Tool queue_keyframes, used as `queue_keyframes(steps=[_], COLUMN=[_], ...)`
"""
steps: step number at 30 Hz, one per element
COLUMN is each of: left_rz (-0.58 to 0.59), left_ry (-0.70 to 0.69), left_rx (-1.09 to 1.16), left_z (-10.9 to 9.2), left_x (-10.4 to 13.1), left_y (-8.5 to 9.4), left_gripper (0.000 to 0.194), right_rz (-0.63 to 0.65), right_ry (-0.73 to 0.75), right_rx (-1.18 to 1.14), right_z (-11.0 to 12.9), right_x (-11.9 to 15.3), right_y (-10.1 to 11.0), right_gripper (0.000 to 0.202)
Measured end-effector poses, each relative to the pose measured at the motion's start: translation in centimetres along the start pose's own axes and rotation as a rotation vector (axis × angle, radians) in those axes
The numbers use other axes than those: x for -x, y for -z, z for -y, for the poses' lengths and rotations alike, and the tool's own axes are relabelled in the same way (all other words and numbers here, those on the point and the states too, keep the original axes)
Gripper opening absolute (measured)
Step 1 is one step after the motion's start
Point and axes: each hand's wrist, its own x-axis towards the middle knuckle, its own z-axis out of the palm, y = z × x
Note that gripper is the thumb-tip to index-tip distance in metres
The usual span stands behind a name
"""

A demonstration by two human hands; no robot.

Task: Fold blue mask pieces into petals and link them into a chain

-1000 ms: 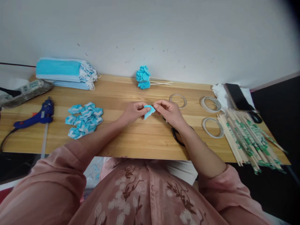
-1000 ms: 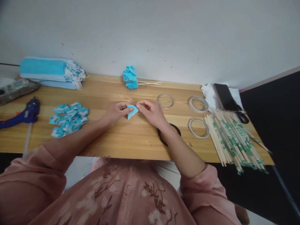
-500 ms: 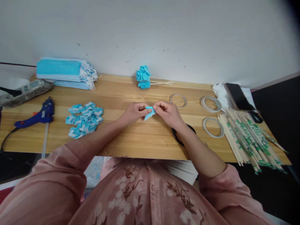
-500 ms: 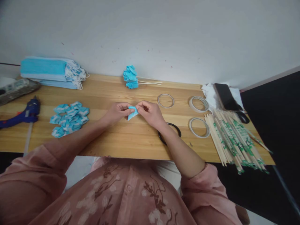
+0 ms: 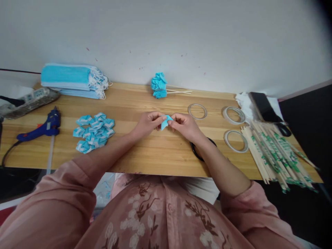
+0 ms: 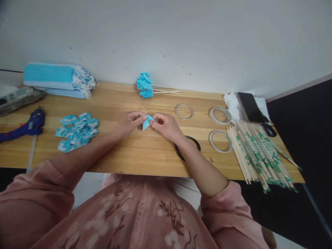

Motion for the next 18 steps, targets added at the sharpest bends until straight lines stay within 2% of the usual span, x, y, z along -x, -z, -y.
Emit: queue_keyframes(steps=[5, 7, 9, 13, 18], left_rz=[-0.004, 0.003, -0.043, -0.136, -0.076], left_ry=[-0.035, -0.038, -0.087, -0.307, -0.444], left_rx=[0.109, 0.08, 0.027, -0.207, -0.517], left_z=[0.81, 1.05, 1.09, 0.85, 0.8], left_x=[-0.37, -0.48, -0.45, -0.1, 0.16], left_y=[0.43, 0.52, 0.53, 0.53, 0.83], left_gripper=[0.04, 0.035, 0.03, 0.017, 0.008], right_rz=[-0.062, -0.069, -0.07, -0.059, -0.044], right_ry=[-0.019, -0.035, -0.041, -0.045, -0.035], right_rx=[-0.126, -0.154, -0.186, -0.201, -0.19], right_z=[-0.08, -0.13, -0.14, -0.06, 0.07], right_x=[-0.29, -0.37, -0.41, -0.37, -0.27], right_y=[0.35, 0.46, 0.5, 0.47, 0.42], right_gripper=[0.031, 0.032, 0.033, 0.033, 0.032])
